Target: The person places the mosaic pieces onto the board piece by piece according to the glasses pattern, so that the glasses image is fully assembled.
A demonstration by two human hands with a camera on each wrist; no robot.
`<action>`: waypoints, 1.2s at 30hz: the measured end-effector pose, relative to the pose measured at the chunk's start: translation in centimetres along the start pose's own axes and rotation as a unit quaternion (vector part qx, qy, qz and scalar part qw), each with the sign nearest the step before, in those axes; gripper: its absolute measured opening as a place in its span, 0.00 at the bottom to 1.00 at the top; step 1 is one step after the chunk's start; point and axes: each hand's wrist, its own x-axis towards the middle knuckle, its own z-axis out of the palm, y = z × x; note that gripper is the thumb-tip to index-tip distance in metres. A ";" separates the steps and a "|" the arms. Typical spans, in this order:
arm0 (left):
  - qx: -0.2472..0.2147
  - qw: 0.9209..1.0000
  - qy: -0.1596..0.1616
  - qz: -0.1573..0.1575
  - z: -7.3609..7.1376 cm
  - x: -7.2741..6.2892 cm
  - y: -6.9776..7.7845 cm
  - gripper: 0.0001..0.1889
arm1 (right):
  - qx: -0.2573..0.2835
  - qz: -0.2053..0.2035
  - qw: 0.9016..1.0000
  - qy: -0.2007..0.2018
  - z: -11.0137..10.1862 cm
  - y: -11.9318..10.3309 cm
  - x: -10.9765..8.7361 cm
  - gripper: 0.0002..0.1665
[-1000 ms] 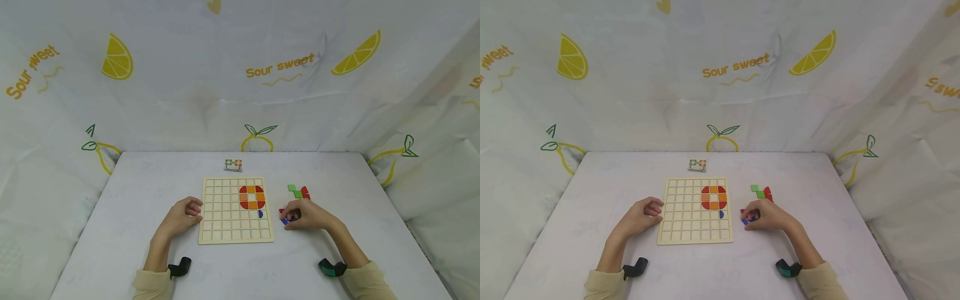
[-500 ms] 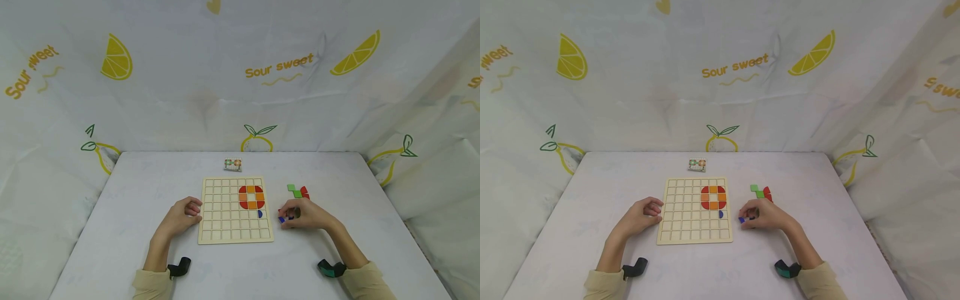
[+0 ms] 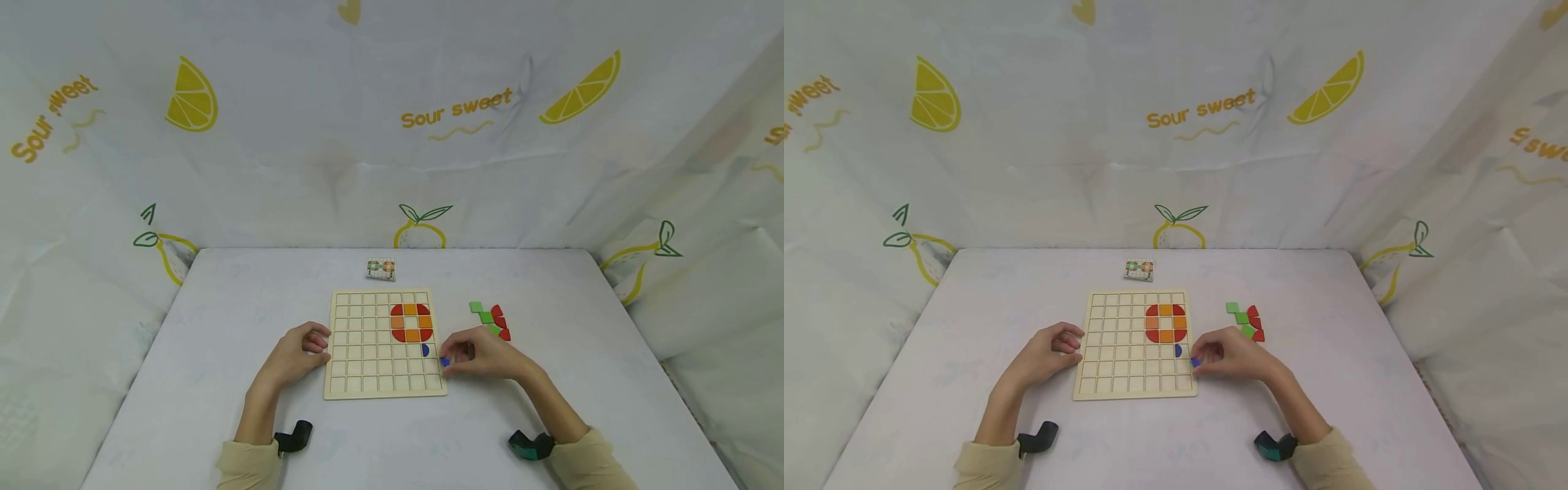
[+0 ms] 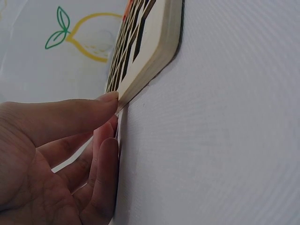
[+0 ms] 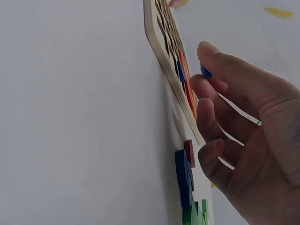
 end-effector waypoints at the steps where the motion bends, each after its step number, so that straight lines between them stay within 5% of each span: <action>1: 0.000 1.000 0.000 -0.001 0.0 0.0 0.0 0.20 | 0.001 -0.002 1.000 -0.001 0.2 0.0 0.1 0.14; 16: 0.002 1.000 0.000 0.005 0.1 -0.1 0.1 0.20 | -0.057 0.025 0.998 0.019 2.3 -1.5 1.2 0.12; 36: 0.004 1.000 0.001 0.004 0.0 -0.1 0.1 0.20 | -0.038 0.032 0.999 0.019 1.0 -1.5 0.1 0.06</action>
